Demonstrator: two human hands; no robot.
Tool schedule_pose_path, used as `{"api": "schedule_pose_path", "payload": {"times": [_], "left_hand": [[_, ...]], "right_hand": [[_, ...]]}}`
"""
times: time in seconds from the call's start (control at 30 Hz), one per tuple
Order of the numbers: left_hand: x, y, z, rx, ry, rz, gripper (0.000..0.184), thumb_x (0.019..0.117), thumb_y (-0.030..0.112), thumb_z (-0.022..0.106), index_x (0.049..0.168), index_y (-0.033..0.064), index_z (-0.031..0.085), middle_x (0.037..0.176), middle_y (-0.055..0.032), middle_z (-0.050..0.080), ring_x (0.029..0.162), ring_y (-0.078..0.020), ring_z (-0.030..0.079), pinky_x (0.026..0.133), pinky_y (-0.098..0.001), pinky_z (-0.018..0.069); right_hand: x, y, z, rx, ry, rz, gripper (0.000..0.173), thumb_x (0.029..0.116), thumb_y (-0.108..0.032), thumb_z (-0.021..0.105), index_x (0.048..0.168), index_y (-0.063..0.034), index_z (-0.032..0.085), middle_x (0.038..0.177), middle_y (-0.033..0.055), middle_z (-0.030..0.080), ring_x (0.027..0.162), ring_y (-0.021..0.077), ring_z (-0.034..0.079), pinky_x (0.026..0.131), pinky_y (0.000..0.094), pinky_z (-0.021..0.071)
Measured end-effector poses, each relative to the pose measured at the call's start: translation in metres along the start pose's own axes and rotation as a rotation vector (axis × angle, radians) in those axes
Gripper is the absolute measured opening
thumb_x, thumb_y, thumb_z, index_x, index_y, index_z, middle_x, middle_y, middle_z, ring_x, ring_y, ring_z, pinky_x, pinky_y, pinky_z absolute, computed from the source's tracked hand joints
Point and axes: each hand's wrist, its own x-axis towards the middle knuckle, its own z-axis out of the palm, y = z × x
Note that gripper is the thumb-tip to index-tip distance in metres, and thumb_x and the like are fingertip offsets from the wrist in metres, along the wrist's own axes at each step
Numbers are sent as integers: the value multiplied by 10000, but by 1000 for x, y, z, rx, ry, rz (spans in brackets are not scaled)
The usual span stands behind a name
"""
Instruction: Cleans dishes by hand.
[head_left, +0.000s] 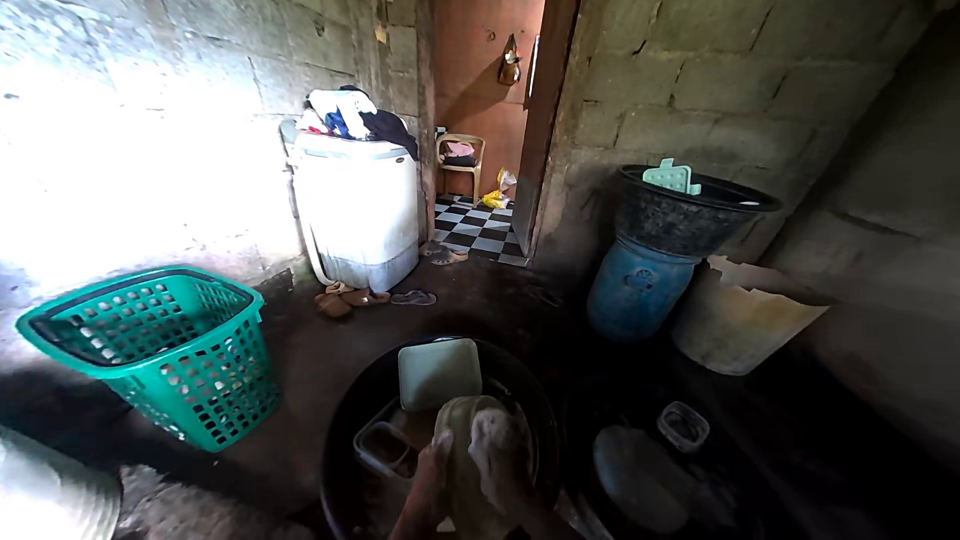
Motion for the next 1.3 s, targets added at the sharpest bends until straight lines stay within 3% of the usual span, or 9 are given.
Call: {"api": "schedule_pose_path", "payload": {"times": [0.13,0.27,0.43,0.67,0.83,0.93,1.07,1.2,1.3], "left_hand": [[-16,9,3,13,-96,31,331,1096,255,380,1169,3,581,849,-46,684,749,-104,684,690,-303,603],[-13,20,0,-75,-33,69,320,1100,234,366,1166,2,576,831,-56,699,725,-113,701,653,-299,610],[2,16,-6,-85,58,54,305,1103,222,381,1111,-5,584,783,-70,689,679,-130,694,616,-315,603],[-15,16,5,-69,-24,33,316,1096,245,377,1131,8,582,803,-59,692,697,-123,695,633,-311,607],[-11,33,-4,-87,94,113,296,1104,240,385,1180,14,561,826,-40,694,714,-96,698,636,-288,608],[8,31,-11,-210,193,173,387,1122,311,326,1241,21,553,904,-51,694,780,-98,700,677,-304,611],[26,20,-18,-463,112,240,490,1115,412,218,1475,133,400,1191,-35,677,1019,-101,689,840,-327,608],[31,5,-17,-439,74,153,490,1111,427,241,1406,103,460,1078,-52,704,931,-123,706,778,-346,616],[39,-8,-23,-369,13,49,487,1110,420,264,1354,67,494,1033,-85,712,897,-153,713,760,-365,619]], "right_hand": [[40,6,-20,77,195,38,376,960,-178,661,1220,94,672,1232,277,674,1206,366,630,1080,465,479],[46,40,-23,-190,39,251,412,1032,-301,566,1328,-30,657,1344,228,638,1304,366,575,1124,494,438],[-1,23,9,-13,-20,301,450,982,-178,639,1351,75,588,1357,311,591,1300,418,560,1133,513,426],[29,8,-7,46,194,-53,359,953,-170,655,1178,107,687,1172,278,696,1157,371,657,1057,471,495],[54,63,-42,-227,-104,361,475,1007,-310,619,1390,-28,604,1381,240,613,1316,382,569,1120,529,438],[26,73,-56,174,-41,535,383,1105,-111,418,1416,91,512,1410,273,567,1320,318,548,1140,414,409],[-9,99,-51,892,-36,522,429,1142,-219,253,1404,14,500,1228,148,636,1059,140,627,916,303,543],[6,69,-41,1431,-319,426,411,1099,-231,302,933,-138,666,748,13,685,643,97,664,571,243,569],[-3,30,-64,1242,-253,513,377,1112,-152,296,934,-143,628,743,-32,665,656,19,639,605,163,548]]}}
